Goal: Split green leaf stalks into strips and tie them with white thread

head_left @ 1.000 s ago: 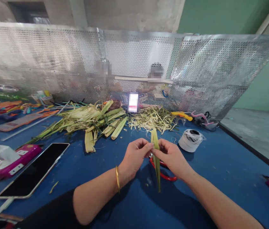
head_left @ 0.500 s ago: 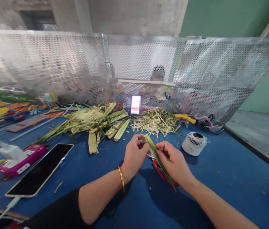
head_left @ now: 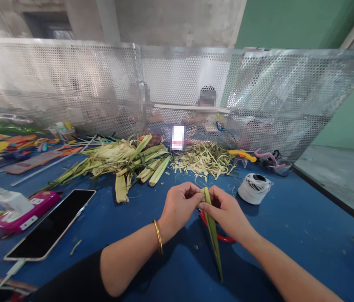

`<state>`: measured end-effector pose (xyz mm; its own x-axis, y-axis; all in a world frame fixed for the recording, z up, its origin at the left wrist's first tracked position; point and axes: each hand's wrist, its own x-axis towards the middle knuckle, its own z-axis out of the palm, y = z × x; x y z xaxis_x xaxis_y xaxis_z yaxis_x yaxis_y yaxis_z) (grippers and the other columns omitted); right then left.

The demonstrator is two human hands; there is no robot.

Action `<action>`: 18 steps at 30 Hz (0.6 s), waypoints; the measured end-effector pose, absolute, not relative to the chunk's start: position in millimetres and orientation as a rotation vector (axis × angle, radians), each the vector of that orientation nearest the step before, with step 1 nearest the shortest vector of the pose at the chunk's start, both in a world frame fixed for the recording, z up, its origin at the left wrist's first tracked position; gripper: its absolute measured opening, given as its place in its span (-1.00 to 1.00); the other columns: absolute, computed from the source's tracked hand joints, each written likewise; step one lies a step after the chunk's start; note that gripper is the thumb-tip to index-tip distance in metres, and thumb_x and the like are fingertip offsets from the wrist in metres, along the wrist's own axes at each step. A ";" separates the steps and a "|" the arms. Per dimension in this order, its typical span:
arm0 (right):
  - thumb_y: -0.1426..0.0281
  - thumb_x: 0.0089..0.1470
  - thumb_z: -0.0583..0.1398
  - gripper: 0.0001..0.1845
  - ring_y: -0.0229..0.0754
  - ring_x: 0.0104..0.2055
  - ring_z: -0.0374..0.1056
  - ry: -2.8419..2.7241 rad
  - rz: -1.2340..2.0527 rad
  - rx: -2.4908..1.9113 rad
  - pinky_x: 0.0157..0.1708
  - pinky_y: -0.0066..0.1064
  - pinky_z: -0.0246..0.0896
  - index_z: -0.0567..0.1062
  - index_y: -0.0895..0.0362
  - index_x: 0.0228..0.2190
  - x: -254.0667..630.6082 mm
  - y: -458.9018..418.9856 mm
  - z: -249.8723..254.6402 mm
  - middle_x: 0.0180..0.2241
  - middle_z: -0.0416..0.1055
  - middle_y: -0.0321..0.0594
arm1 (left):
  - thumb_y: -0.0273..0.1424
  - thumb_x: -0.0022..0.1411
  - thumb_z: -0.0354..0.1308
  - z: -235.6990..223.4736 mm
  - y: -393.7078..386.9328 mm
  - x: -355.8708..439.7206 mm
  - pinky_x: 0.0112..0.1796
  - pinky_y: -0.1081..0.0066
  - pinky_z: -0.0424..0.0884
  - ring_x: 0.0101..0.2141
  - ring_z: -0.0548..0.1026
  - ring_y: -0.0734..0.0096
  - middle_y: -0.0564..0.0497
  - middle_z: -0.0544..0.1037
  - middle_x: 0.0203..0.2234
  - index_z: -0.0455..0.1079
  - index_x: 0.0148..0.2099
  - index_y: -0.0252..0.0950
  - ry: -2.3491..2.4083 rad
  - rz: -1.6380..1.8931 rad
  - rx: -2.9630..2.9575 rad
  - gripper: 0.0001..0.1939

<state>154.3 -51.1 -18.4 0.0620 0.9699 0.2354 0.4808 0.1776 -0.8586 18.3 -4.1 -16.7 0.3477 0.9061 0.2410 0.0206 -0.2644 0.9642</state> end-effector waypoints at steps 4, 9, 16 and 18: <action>0.20 0.04 0.13 -0.76 -0.27 -0.50 0.17 -1.572 0.738 -1.382 -0.50 -0.44 0.11 0.29 0.09 -0.49 158.7 -50.3 -15.1 -0.55 0.23 -0.38 | -0.37 0.02 0.16 -15.2 -2.0 17.2 -0.50 0.51 0.30 -0.57 0.33 0.54 0.10 0.39 -0.65 0.36 -0.49 -0.31 0.811 1.082 1.546 -0.88; 0.37 0.06 0.08 -0.71 -0.24 -0.49 0.29 -1.607 0.469 -1.462 -0.43 -0.41 0.20 0.28 0.11 -0.13 159.4 -54.7 -14.4 -0.51 0.35 -0.36 | -0.39 0.02 0.16 -11.8 -3.3 16.6 -0.51 0.52 0.29 -0.58 0.34 0.54 0.11 0.38 -0.65 0.35 -0.49 -0.31 0.832 1.104 1.564 -0.89; 0.46 0.11 -0.02 -0.68 -0.17 -0.25 0.39 -1.839 0.219 -1.330 -0.24 -0.37 0.26 0.34 0.03 -0.10 161.5 -59.1 -11.8 -0.21 0.45 -0.21 | -0.39 0.00 0.16 -4.7 -4.0 15.2 -0.54 0.53 0.27 -0.63 0.29 0.58 0.15 0.35 -0.69 0.32 -0.50 -0.31 0.857 1.076 1.399 -0.89; 0.45 0.11 -0.01 -0.79 -0.17 -0.30 0.37 -1.853 0.221 -1.330 -0.30 -0.38 0.25 0.37 0.05 -0.24 160.7 -59.2 -10.2 -0.28 0.44 -0.21 | -0.40 0.00 0.16 -4.3 -4.2 15.1 -0.54 0.54 0.26 -0.63 0.29 0.59 0.15 0.34 -0.69 0.32 -0.50 -0.31 0.848 1.070 1.372 -0.89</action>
